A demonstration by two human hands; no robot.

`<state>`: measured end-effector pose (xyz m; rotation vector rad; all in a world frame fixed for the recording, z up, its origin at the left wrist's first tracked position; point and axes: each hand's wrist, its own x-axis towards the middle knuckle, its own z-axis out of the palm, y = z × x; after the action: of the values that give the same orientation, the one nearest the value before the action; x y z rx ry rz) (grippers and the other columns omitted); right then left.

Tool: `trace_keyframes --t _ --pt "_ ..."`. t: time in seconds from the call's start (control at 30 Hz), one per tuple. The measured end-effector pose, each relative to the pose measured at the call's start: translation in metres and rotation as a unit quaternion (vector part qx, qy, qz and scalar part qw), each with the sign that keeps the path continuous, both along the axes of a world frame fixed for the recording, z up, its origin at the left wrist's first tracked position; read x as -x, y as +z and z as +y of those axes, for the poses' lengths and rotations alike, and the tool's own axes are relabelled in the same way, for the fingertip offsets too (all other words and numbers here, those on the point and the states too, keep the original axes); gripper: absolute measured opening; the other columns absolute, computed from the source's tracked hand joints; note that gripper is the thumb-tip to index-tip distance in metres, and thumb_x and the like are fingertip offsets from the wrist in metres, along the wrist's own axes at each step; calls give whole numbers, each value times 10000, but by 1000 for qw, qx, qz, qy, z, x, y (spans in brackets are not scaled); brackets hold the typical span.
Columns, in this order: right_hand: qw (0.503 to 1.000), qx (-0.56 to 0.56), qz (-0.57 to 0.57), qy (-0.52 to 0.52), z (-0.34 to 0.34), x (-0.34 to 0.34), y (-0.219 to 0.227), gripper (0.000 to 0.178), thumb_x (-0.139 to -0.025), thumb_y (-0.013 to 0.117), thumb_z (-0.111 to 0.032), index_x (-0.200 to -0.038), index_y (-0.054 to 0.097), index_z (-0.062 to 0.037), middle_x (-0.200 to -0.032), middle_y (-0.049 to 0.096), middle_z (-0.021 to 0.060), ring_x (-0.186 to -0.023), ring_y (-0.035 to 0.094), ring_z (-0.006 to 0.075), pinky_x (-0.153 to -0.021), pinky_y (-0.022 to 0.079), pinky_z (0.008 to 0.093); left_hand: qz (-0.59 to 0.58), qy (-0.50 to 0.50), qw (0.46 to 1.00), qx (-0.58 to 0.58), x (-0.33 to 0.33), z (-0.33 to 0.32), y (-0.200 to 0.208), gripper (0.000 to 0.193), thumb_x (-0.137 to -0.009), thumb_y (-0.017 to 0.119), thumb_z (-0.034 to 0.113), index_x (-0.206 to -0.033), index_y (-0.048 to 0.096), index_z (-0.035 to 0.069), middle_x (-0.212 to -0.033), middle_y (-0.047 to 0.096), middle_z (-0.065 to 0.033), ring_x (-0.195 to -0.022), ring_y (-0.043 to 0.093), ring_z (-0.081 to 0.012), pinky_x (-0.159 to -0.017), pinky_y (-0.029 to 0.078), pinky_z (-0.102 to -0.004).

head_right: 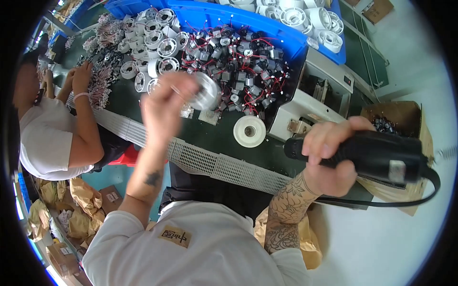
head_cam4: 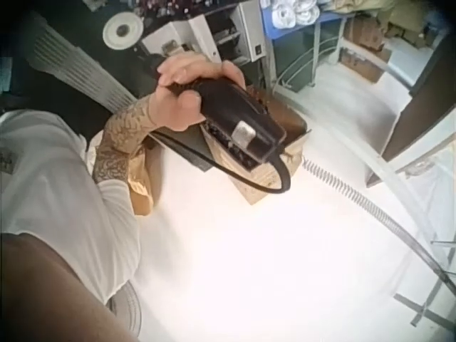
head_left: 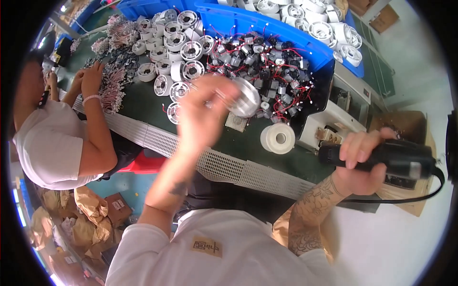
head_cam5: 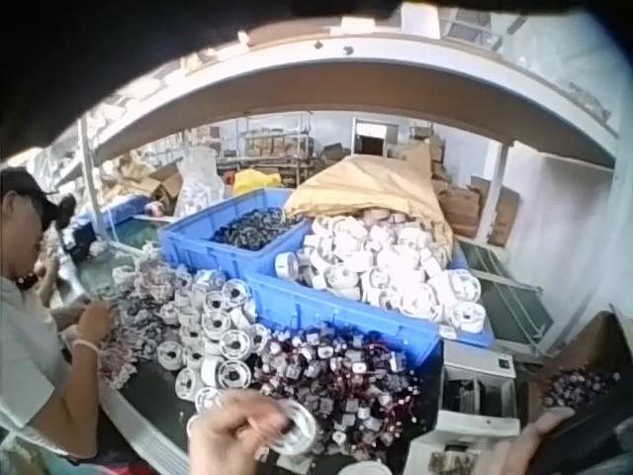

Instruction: The person assembles electronic components into white plastic housings using an electric screwdriver.

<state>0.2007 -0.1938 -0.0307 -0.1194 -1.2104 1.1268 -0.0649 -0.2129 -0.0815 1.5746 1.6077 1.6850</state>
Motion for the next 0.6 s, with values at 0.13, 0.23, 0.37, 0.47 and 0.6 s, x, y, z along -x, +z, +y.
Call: trace_keyframes --t 0.13,0.23,0.37,0.47,0.6 --pt "997 77 -16 7 3 6 -13 626 -816 703 -283 -1247 385 40 -704 521 51 -521 494 156 -467 420 293 156 233 957 77 119 69 27 296 -827 691 335 -939 716 62 -823 694 -96 -702 646 -176 -654 494 -304" --pt "995 95 0 21 -1 15 -12 629 -775 742 -245 -1216 402 47 -681 526 68 -526 506 159 -452 426 312 175 267 947 17 171 117 42 301 -812 686 317 -974 704 64 -848 699 -109 -773 667 -208 -722 507 -318" --pt "992 108 -5 57 2 16 -16 604 -765 732 -175 -1211 397 55 -684 527 75 -523 511 167 -470 430 313 299 158 940 -41 142 181 60 308 -785 686 233 -1041 667 62 -922 688 -118 -843 652 -278 -775 504 -371" --pt "991 121 -59 31 2 19 -20 592 -827 677 -295 -1235 391 23 -703 498 45 -512 472 140 -464 402 295 403 88 911 4 113 229 59 355 -781 710 227 -1097 650 78 -1002 680 -116 -883 659 -249 -782 504 -331" --pt "989 126 -68 32 5 19 -25 571 -823 665 -274 -1226 396 28 -701 495 49 -512 466 139 -469 400 302 533 167 812 171 77 248 71 418 -785 619 333 -1056 652 16 -1136 593 -204 -1063 558 -357 -886 464 -440"
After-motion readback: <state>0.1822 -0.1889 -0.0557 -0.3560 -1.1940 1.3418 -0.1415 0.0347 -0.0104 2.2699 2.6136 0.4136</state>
